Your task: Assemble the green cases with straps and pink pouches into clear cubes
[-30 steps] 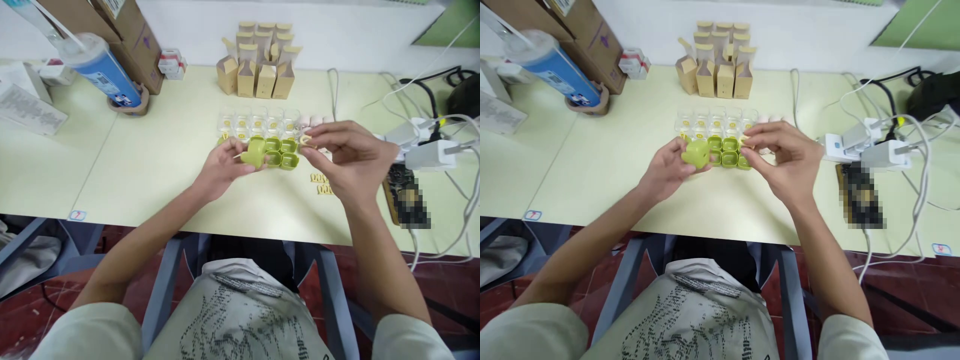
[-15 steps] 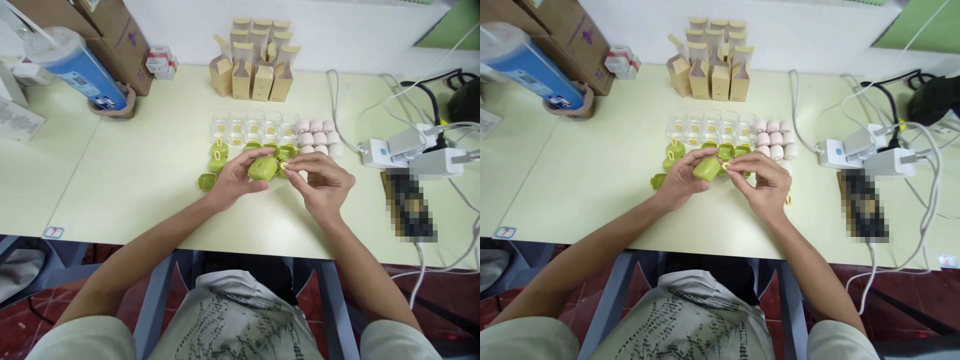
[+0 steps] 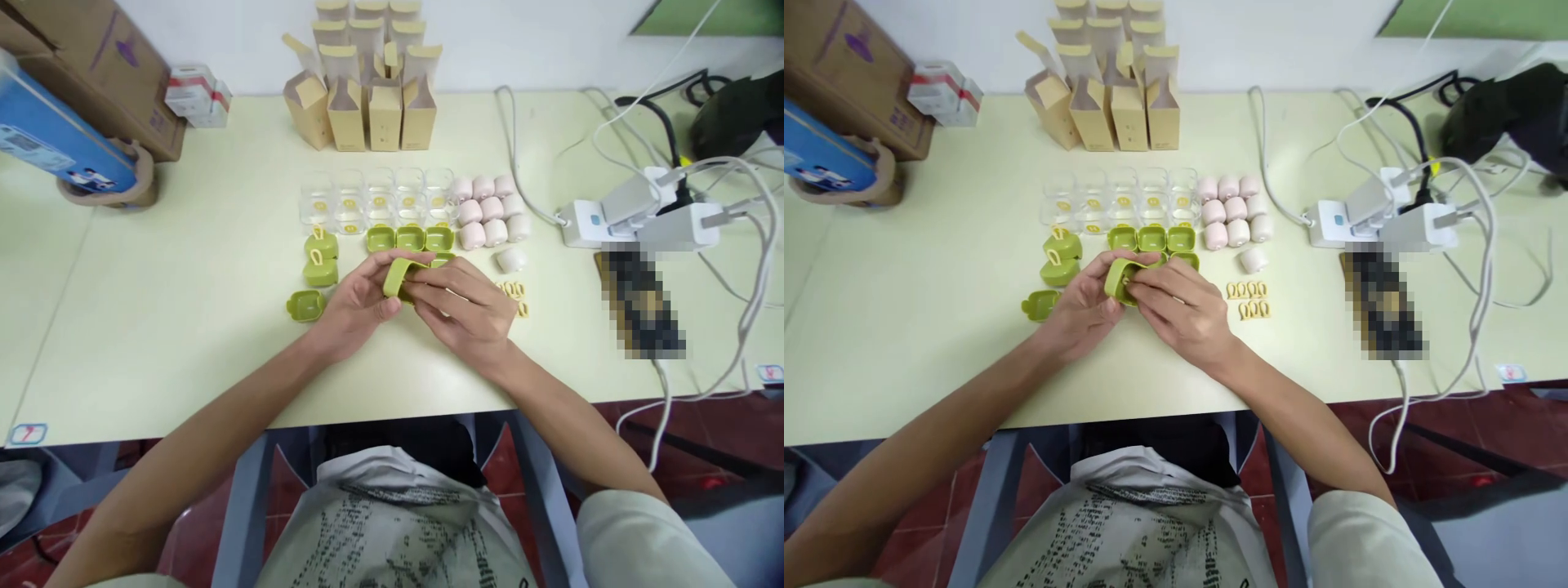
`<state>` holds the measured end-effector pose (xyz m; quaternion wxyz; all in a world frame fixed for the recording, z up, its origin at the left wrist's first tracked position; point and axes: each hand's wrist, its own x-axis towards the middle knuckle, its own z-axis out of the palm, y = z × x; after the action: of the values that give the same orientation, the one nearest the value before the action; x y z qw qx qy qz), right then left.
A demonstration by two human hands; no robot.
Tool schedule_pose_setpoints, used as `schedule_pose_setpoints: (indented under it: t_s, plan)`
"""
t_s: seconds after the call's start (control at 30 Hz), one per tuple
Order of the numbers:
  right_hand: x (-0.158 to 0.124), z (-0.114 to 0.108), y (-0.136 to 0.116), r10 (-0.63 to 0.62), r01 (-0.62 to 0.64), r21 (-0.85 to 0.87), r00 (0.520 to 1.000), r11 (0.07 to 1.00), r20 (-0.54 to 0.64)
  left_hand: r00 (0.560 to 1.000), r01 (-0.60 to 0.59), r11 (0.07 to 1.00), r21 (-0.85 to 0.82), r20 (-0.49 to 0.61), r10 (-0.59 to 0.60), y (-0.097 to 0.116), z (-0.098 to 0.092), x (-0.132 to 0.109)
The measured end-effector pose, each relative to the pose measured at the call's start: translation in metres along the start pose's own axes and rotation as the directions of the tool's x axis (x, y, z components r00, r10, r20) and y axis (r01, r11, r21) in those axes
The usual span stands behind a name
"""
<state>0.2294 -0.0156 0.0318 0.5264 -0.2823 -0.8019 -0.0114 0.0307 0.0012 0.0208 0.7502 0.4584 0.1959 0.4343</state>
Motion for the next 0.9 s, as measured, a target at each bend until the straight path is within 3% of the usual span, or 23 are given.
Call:
schedule_pose_setpoints:
  t_s: [0.43,0.7,0.9]
  plan:
    - [-0.002,-0.009,0.001,-0.135,0.150,-0.134,0.985,0.980,0.112,0.996,-0.086,0.990,0.111,0.022,0.084,-0.007,-0.005,0.003]
    - [-0.004,-0.006,0.006,-0.104,0.118,-0.093,0.984,0.989,0.142,0.999,-0.005,0.992,0.129,-0.032,0.009,-0.010,-0.013,0.000]
    - [0.000,-0.013,0.006,-0.114,0.157,-0.184,0.968,0.970,0.222,1.000,0.002,0.996,0.084,-0.027,0.000,-0.012,-0.008,0.000]
